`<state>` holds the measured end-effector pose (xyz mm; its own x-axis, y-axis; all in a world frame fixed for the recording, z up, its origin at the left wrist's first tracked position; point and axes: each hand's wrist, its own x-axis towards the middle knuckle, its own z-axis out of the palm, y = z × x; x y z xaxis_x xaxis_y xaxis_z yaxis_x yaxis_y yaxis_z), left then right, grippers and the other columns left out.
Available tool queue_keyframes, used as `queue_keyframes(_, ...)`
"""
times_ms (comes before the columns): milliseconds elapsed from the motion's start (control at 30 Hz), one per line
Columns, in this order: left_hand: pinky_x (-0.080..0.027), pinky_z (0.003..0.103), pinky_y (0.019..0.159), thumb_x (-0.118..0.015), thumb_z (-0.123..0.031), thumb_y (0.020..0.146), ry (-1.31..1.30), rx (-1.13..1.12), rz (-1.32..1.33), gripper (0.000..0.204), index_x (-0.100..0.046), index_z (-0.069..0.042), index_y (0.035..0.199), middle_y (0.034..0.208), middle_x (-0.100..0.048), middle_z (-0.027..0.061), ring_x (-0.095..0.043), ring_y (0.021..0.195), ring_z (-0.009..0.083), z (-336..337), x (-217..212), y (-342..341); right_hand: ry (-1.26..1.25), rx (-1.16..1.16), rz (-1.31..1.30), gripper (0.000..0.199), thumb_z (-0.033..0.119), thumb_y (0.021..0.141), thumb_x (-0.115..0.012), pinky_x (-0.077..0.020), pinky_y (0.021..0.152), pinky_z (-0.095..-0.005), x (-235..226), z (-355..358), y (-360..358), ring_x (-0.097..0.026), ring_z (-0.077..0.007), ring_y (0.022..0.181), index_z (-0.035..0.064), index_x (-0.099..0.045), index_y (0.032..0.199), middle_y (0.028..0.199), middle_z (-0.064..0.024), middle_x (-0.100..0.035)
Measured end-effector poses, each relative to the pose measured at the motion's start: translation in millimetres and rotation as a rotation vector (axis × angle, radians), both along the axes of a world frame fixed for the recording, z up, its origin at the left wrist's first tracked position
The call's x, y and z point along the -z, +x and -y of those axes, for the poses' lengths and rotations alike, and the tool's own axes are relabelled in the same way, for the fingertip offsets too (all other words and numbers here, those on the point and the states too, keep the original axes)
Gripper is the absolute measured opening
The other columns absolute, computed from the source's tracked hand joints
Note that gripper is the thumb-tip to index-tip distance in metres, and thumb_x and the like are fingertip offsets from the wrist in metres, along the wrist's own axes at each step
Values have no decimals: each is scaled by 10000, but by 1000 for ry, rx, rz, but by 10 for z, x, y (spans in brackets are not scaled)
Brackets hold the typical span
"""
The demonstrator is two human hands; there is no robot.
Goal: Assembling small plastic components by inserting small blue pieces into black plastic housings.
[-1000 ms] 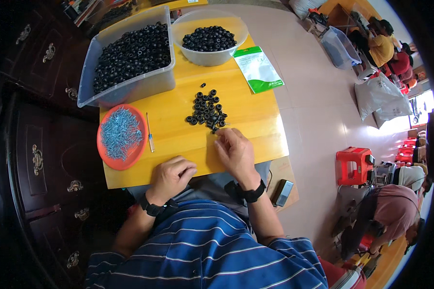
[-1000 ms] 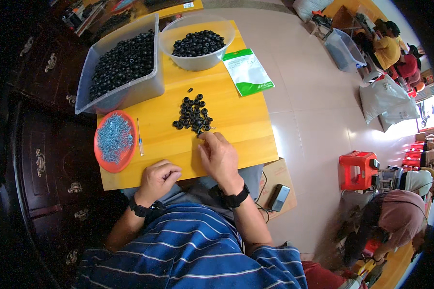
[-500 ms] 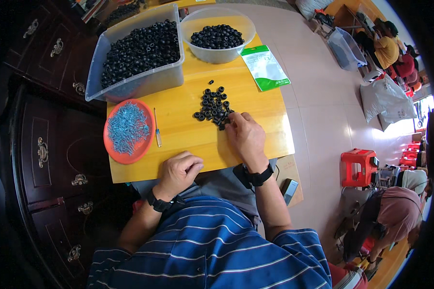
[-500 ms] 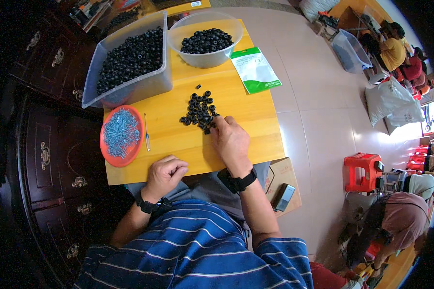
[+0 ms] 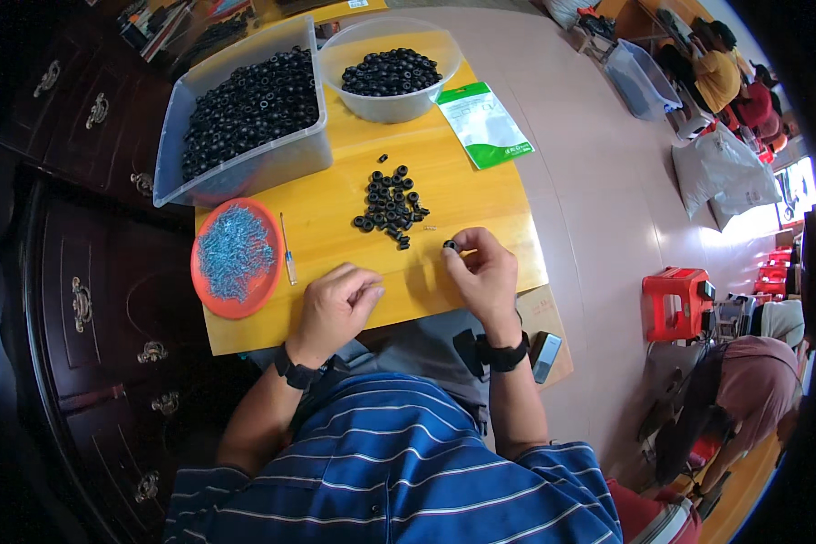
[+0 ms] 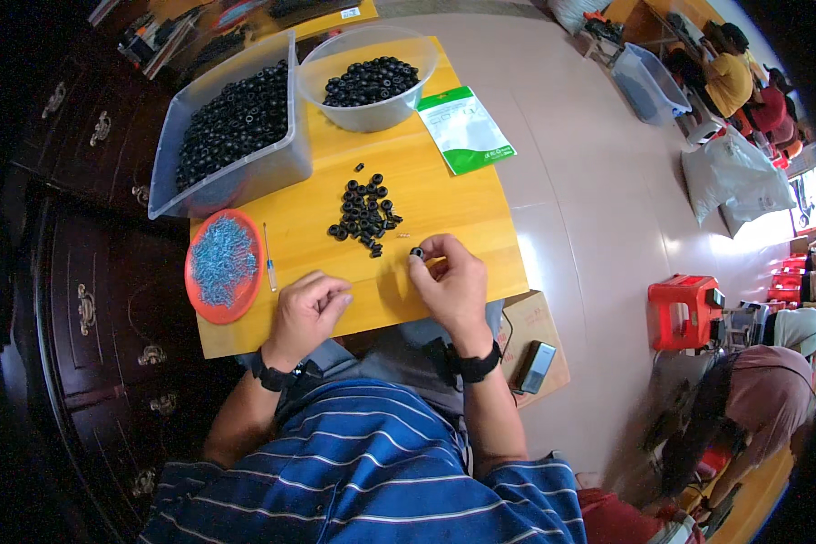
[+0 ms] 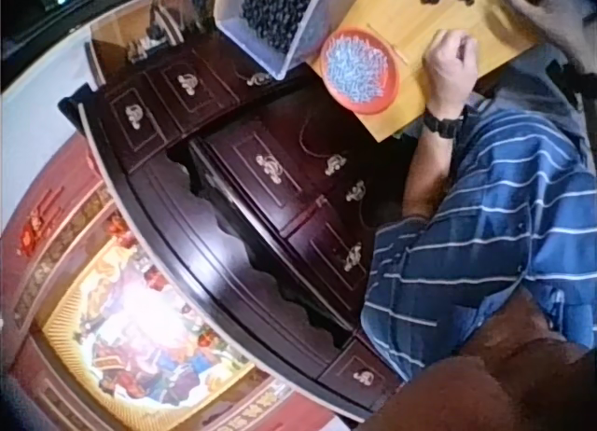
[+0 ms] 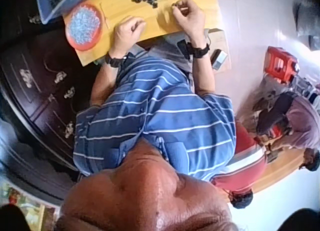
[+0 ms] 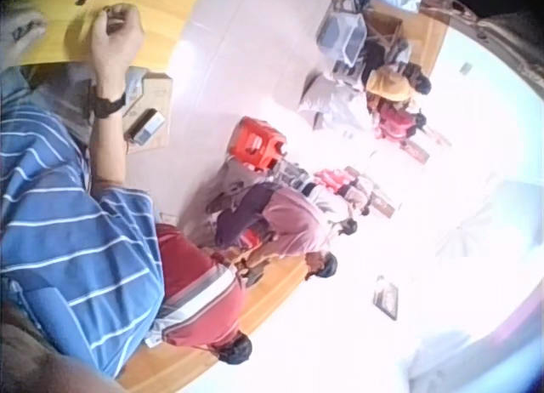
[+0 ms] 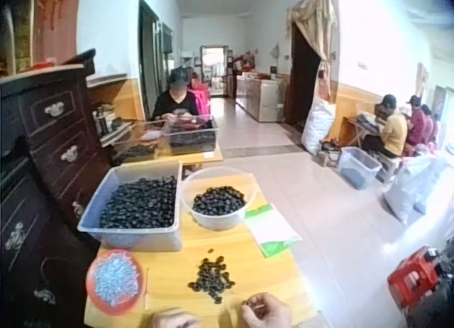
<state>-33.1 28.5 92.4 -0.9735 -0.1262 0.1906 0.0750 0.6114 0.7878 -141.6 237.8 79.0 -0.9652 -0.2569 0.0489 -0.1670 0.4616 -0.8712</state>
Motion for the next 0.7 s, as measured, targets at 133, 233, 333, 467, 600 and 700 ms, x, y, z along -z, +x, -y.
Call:
queue_keyframes(133, -482, 332, 572, -750, -59, 855, -176, 66, -159, 159, -703, -24, 1002, 806, -646, 106, -608, 600, 222, -125, -121, -397, -709, -7, 422, 139, 19, 921, -704, -457, 634, -192, 128, -219, 116, -561, -26, 725, 63, -610, 1014, 880, 57, -610)
queue_keyframes(233, -530, 386, 631, -754, -103, 854, -317, 97, -173, 170, -704, -49, 1007, 866, -663, 107, -666, 708, 296, -242, -121, -676, -955, -67, 560, 221, 2, 911, -710, -432, 642, -177, 224, -315, 201, -545, -19, 739, 105, -582, 1058, 917, 56, -609)
queue_keyframes(333, -552, 419, 675, -748, -133, 854, -418, 114, -144, 166, -715, -82, 1008, 917, -675, 90, -684, 795, 324, -297, -29, -901, -978, -46, 611, 224, 31, 919, -716, -444, 668, -184, 171, -332, 224, -555, -23, 789, 113, -574, 1072, 945, 60, -611)
queue_keyframes(467, -555, 427, 686, -729, -160, 863, -542, 172, -90, 124, -687, -81, 948, 886, -651, 92, -686, 811, 309, -341, 89, -1059, -1022, -42, 636, 239, 54, 929, -719, -450, 681, -190, 185, -347, 223, -561, -26, 818, 111, -577, 1112, 961, 62, -609)
queue_keyframes(600, -552, 431, 691, -723, -160, 861, -629, 218, -81, 104, -674, -76, 898, 867, -645, 97, -683, 814, 310, -364, 128, -1118, -1050, -43, 633, 280, 90, 943, -721, -463, 698, -194, 209, -371, 209, -571, -40, 824, 93, -603, 1197, 996, 40, -637)
queue_keyframes(700, -547, 442, 676, -715, -150, 855, -656, 241, -92, 94, -658, -78, 875, 855, -642, 102, -682, 792, 317, -370, 147, -1143, -1075, -68, 643, 304, 109, 949, -722, -482, 719, -201, 235, -384, 197, -584, -56, 827, 84, -612, 1232, 1027, 14, -655)
